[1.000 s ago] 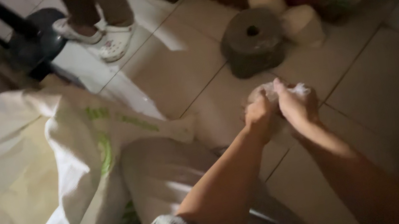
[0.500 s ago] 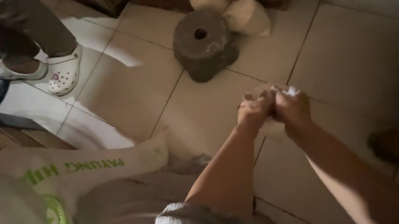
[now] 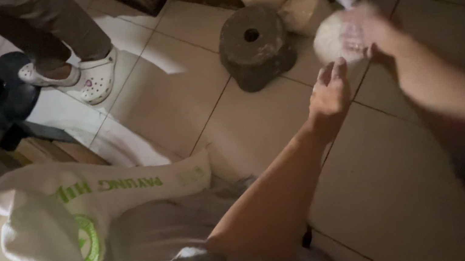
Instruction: The person scoops flour from a large sack into a plastic bag placed on a digital scale, adjusts the amount to reach a target weight, and ties the bag closed. The process is repeated for multiple bags.
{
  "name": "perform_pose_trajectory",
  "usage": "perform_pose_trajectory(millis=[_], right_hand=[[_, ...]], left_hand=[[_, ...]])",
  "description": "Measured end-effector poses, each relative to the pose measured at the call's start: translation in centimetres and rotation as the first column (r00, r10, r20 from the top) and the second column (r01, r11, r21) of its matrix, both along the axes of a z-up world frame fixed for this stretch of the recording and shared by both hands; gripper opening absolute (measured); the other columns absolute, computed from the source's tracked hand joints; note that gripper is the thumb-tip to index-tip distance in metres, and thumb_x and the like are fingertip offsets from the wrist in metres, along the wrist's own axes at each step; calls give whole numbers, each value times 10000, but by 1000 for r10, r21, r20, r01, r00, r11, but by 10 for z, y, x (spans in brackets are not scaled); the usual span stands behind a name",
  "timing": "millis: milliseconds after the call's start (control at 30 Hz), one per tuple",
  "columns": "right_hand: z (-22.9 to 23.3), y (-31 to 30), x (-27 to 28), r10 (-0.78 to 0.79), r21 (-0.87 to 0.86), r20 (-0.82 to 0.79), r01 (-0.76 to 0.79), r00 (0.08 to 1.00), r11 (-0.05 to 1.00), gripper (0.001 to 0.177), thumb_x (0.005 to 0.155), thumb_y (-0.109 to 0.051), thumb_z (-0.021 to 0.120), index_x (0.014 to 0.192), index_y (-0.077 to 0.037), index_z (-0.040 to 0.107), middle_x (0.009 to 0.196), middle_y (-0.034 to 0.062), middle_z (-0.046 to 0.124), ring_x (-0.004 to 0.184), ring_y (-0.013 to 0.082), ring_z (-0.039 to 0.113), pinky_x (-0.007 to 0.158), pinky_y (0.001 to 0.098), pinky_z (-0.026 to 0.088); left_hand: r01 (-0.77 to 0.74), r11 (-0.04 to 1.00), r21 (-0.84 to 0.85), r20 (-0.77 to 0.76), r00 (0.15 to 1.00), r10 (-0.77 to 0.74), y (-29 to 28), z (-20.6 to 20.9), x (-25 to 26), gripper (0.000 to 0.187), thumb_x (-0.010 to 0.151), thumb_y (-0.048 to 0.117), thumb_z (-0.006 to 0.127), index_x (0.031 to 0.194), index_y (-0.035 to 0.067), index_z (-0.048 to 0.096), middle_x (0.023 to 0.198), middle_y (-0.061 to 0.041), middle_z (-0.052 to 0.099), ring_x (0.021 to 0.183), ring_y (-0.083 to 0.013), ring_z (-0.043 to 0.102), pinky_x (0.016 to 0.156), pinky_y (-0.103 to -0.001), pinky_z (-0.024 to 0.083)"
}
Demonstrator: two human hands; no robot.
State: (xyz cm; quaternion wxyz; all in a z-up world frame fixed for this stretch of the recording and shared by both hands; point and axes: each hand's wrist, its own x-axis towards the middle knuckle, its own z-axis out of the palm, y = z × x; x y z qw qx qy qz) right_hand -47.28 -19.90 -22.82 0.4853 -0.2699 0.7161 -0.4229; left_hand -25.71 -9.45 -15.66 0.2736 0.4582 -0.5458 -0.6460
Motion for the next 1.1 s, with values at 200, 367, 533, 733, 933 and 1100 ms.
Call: perform_pose_trajectory(millis=[200, 367, 533, 733, 933, 1100], right_hand=[[88, -12, 26, 63, -353, 123, -16, 990, 935, 410, 1063, -397, 482, 1338, -109, 581, 1285, 37, 700, 1103, 170, 667, 880, 371, 553], [99, 17, 96, 141, -234, 154, -103, 978, 967, 367, 1024, -353, 544, 1310, -134, 619, 1190, 42, 712, 1042, 169, 679, 847, 354, 558], [91, 51, 148, 256, -141, 70, -245, 964, 959, 307, 980, -311, 594, 1241, -158, 648, 1106, 54, 745, 955, 177, 726, 822, 338, 603], [91, 103, 194, 494, -429, 394, -320, 775, 845, 316, 930, -270, 644, 1193, -95, 638, 1065, 34, 706, 960, 180, 697, 809, 359, 624], [114, 96, 266, 511, -266, 295, -444, 807, 856, 307, 1006, -282, 559, 1203, -63, 647, 1032, 67, 682, 885, 179, 649, 797, 370, 549], [154, 93, 330, 679, -329, 285, -596, 677, 733, 221, 971, -192, 540, 1144, -90, 630, 1011, 52, 718, 900, 169, 710, 787, 355, 534]], left_hand=[[-39, 998, -57, 71, 997, 43, -6, 19, 28, 681, 999, 522, 469, 1468, 30, 504, 1493, -188, 535, 1379, -323, 486, 1117, -400, 379], [-75, 996, -44, 40, 996, 77, -5, 28, 64, 579, 955, 451, 573, 1306, -3, 653, 1193, -192, 727, 1091, -290, 679, 918, -393, 548], [-131, 990, -52, 164, 977, 138, -3, 42, 95, 549, 892, 436, 648, 1258, 29, 684, 1129, -130, 747, 1044, -217, 695, 878, -360, 556], [-199, 977, -78, 77, 976, 205, 5, 68, 151, 506, 908, 362, 645, 1281, 20, 669, 1146, -146, 750, 1040, -197, 704, 880, -336, 565], [-326, 942, -76, 43, 943, 330, 23, 107, 224, 457, 946, 327, 613, 1263, 6, 688, 1037, -148, 757, 842, -188, 673, 683, -315, 563], [-431, 892, -137, -66, 902, 426, 47, 140, 291, 442, 935, 298, 647, 1272, 12, 664, 1079, -117, 759, 913, -153, 713, 718, -292, 593]])
